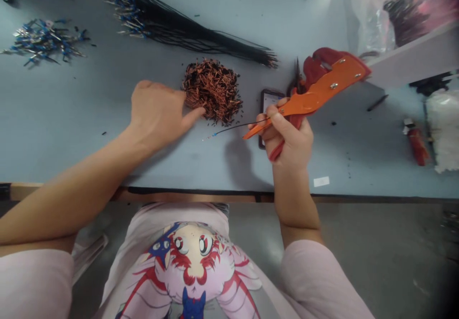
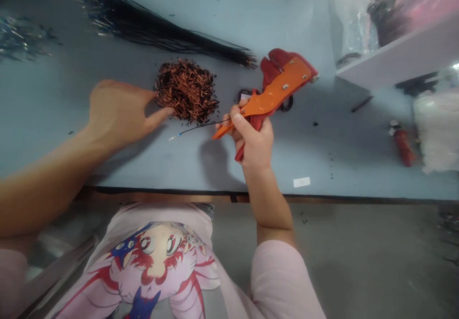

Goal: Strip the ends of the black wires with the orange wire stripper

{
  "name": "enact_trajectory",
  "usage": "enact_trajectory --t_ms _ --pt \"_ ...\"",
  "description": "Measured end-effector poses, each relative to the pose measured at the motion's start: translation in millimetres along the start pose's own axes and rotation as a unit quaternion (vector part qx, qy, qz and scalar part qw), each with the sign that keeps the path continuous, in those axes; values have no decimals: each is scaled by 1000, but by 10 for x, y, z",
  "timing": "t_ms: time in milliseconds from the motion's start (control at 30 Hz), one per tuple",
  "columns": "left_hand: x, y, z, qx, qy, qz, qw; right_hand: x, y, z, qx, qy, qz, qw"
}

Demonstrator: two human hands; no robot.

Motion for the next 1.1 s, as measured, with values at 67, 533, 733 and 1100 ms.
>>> enact_trajectory --t_ms 67,533,733,1100 --pt "-12 8 28 -9 -14 -14 1000 -5 10 -16 -8 -7 4 1000" --pt "684 595 -811 124 -105 -1 987 -27 64 42 9 -20 -57 998" --pt "573 1043 -1003 105 -95 -14 990 -85 67 45 23 -43 -69 996" --pt "529 711 -786 -6 -310 -96 946 -124 -15 206 76 -34 -94 992"
Point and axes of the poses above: each hand's wrist, its own y-axis away from the middle knuckle, its own x-axis out of the back of the hand, z = x × y, the point moved 1 cm from there along -y, towards the middle knuckle, and after that the axes turned 6 degrees about y, right-handed, at the moved point
